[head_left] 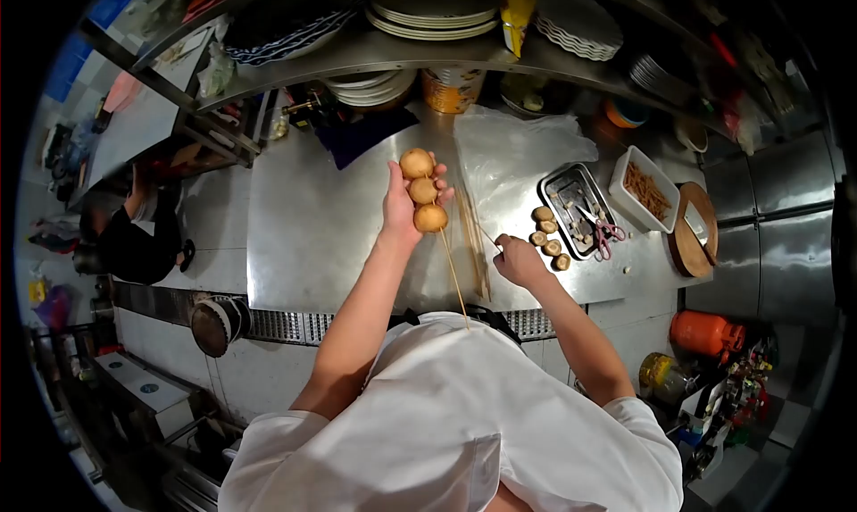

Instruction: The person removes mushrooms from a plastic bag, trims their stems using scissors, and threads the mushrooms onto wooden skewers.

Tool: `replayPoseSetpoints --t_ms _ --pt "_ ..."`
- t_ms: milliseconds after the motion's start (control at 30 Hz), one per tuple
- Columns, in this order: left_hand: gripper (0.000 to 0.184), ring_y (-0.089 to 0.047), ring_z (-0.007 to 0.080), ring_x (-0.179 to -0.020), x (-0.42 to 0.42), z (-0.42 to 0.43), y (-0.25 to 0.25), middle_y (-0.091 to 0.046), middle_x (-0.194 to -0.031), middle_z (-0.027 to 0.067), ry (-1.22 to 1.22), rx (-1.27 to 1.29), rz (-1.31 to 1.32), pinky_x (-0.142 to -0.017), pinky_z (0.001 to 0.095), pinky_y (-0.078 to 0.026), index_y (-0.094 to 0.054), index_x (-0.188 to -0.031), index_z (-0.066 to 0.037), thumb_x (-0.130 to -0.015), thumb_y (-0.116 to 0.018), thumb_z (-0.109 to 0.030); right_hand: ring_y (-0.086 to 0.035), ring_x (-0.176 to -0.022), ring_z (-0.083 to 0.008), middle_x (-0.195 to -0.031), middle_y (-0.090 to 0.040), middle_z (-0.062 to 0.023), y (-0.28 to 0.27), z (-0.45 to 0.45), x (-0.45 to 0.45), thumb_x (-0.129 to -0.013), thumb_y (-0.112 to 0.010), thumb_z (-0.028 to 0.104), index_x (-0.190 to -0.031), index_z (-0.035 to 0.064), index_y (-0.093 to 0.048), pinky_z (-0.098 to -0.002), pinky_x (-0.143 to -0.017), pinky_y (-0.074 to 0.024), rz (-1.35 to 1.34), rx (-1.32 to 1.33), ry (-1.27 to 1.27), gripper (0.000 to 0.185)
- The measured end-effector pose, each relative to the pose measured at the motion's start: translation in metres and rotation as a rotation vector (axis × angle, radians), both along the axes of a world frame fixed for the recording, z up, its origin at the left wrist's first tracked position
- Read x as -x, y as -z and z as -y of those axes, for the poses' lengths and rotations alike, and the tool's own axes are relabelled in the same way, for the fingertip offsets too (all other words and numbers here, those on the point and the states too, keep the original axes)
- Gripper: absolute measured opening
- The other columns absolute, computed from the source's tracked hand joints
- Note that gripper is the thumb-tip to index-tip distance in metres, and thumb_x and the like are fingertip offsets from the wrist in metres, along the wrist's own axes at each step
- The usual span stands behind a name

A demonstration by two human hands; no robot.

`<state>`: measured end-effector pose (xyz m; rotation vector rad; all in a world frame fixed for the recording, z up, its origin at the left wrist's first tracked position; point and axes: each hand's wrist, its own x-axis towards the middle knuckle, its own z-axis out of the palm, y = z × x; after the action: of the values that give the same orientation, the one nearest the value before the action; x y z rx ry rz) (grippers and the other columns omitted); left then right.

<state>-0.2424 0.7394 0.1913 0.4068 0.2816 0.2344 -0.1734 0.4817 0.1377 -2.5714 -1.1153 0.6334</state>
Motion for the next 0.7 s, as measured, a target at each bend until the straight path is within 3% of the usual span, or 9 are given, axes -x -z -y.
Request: replayPoseSetpoints --t_ms 100,133,167,233,300,367,533,700 --pt "0.066 -0.059 0.0169 -0.085 -0.019 0.014 0.001 -0.062 -0.111 0.0096 -0.007 -0.032 -0.024 -0.085 0.0373 -0.058 -0.054 -0.129 -0.009 -0.104 -0.024 -0.063 -0.068 -0.076 -0.0402 -0.078 -0.068 -0.0255 -0.032 0.038 0.008 -0.085 -0.06 0.014 -0.097 -0.0035 -0.067 -0.0471 -0.072 -0.0539 -0.125 -0.127 0.221 0.022" --pt "0.066 -0.06 0.0169 -0.085 -0.025 0.021 -0.003 -0.063 -0.112 0.01 0.016 -0.022 -0.034 -0.086 0.0377 -0.058 -0.054 -0.129 -0.009 -0.104 -0.025 -0.063 -0.066 -0.065 -0.0353 -0.072 -0.066 -0.0244 -0.047 0.047 0.014 -0.09 -0.06 0.015 -0.096 -0.0035 -0.069 -0.0426 -0.065 -0.0519 -0.234 -0.249 0.368 0.022" --pt "0.065 -0.06 0.017 -0.085 -0.032 0.028 -0.006 -0.063 -0.112 0.0104 0.039 -0.013 -0.045 -0.086 0.038 -0.058 -0.053 -0.129 -0.01 -0.104 -0.026 -0.063 -0.058 -0.056 -0.0206 -0.065 -0.063 -0.0136 -0.06 0.055 0.021 -0.097 -0.058 0.015 -0.102 -0.0032 -0.069 -0.0329 -0.057 -0.0464 -0.276 -0.382 0.457 0.022" --pt "0.067 -0.061 0.0176 -0.085 -0.049 0.046 -0.018 -0.063 -0.114 0.011 0.053 -0.034 -0.058 -0.085 0.0377 -0.058 -0.053 -0.131 -0.008 -0.103 -0.027 -0.063 -0.049 -0.057 -0.0055 -0.062 -0.054 0.0011 -0.108 0.06 0.039 -0.102 -0.053 0.013 -0.11 -0.0013 -0.07 -0.0257 -0.052 -0.0388 -0.398 -0.559 0.581 0.023" --pt "0.069 -0.061 0.0182 -0.085 -0.069 0.065 -0.029 -0.063 -0.115 0.0116 0.071 -0.052 -0.075 -0.085 0.0373 -0.058 -0.052 -0.133 -0.007 -0.103 -0.027 -0.064 -0.044 -0.057 -0.0008 -0.063 -0.048 0.0065 -0.138 0.065 0.06 -0.103 -0.054 0.012 -0.115 -0.0005 -0.069 -0.0229 -0.05 -0.0353 -0.366 -0.644 0.606 0.023" --pt "0.071 -0.061 0.0181 -0.085 -0.09 0.082 -0.039 -0.063 -0.115 0.0121 0.036 -0.086 -0.05 -0.085 0.0374 -0.059 -0.053 -0.133 -0.006 -0.102 -0.026 -0.064 -0.047 -0.054 -0.0028 -0.06 -0.054 0.0021 -0.154 0.068 0.078 -0.099 -0.059 0.009 -0.115 -0.004 -0.068 -0.0226 -0.05 -0.0388 -0.384 -0.791 0.619 0.022" --pt "0.067 -0.061 0.0174 -0.085 -0.124 0.111 -0.06 -0.063 -0.114 0.0124 -0.015 -0.17 -0.049 -0.086 0.0384 -0.06 -0.052 -0.128 -0.007 -0.103 -0.024 -0.062 -0.06 -0.054 -0.01 -0.061 -0.062 -0.0075 -0.158 0.092 0.079 -0.097 -0.059 0.006 -0.111 -0.0036 -0.068 -0.0258 -0.052 -0.0468 -0.279 -0.749 0.599 0.019" --pt "0.066 -0.061 0.0174 -0.086 -0.135 0.131 -0.08 -0.062 -0.114 0.0124 -0.004 -0.214 -0.015 -0.086 0.0389 -0.06 -0.052 -0.128 -0.007 -0.104 -0.024 -0.061 -0.063 -0.053 -0.0156 -0.062 -0.063 -0.0104 -0.154 0.106 0.073 -0.096 -0.059 0.004 -0.109 -0.0031 -0.068 -0.028 -0.052 -0.0486 -0.183 -0.771 0.547 0.017"
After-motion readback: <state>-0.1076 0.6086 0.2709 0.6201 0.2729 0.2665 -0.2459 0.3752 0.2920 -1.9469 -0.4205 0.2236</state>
